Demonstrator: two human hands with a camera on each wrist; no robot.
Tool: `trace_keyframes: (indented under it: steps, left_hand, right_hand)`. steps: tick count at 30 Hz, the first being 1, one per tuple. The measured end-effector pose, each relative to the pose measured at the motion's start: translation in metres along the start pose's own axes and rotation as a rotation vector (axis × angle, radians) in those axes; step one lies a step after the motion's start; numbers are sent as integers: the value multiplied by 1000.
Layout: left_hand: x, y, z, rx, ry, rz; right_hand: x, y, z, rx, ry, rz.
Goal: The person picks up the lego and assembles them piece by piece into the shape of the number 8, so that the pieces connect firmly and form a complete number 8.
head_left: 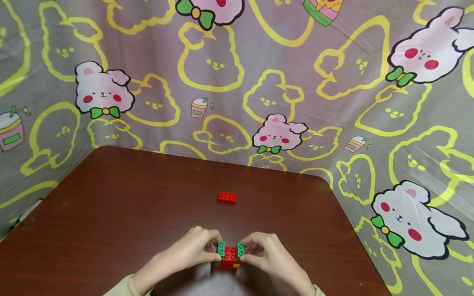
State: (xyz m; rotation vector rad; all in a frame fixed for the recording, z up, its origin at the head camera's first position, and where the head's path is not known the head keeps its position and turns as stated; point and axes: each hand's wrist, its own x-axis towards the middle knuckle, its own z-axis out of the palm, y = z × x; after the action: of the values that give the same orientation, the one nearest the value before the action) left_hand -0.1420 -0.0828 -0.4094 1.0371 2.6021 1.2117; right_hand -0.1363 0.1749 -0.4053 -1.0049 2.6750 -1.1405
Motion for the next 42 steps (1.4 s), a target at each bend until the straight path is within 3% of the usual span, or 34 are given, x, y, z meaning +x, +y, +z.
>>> trace_keyframes:
  steps: [9, 21, 29, 38, 42]
  left_hand:
    - [2, 2, 0, 21, 8, 7]
    - [-1, -2, 4, 21, -1, -9]
    - [0, -5, 1, 78, -16, 43]
    - [2, -18, -6, -72, -102, 79]
    - [4, -25, -14, -90, -156, 104]
  right_hand:
    - [1, 2, -3, 53, -30, 58]
    - [-3, 3, 0, 85, -17, 49]
    - [-4, 5, 2, 59, 3, 29]
    - [-6, 6, 4, 79, 10, 49]
    - [-6, 7, 5, 85, 15, 45]
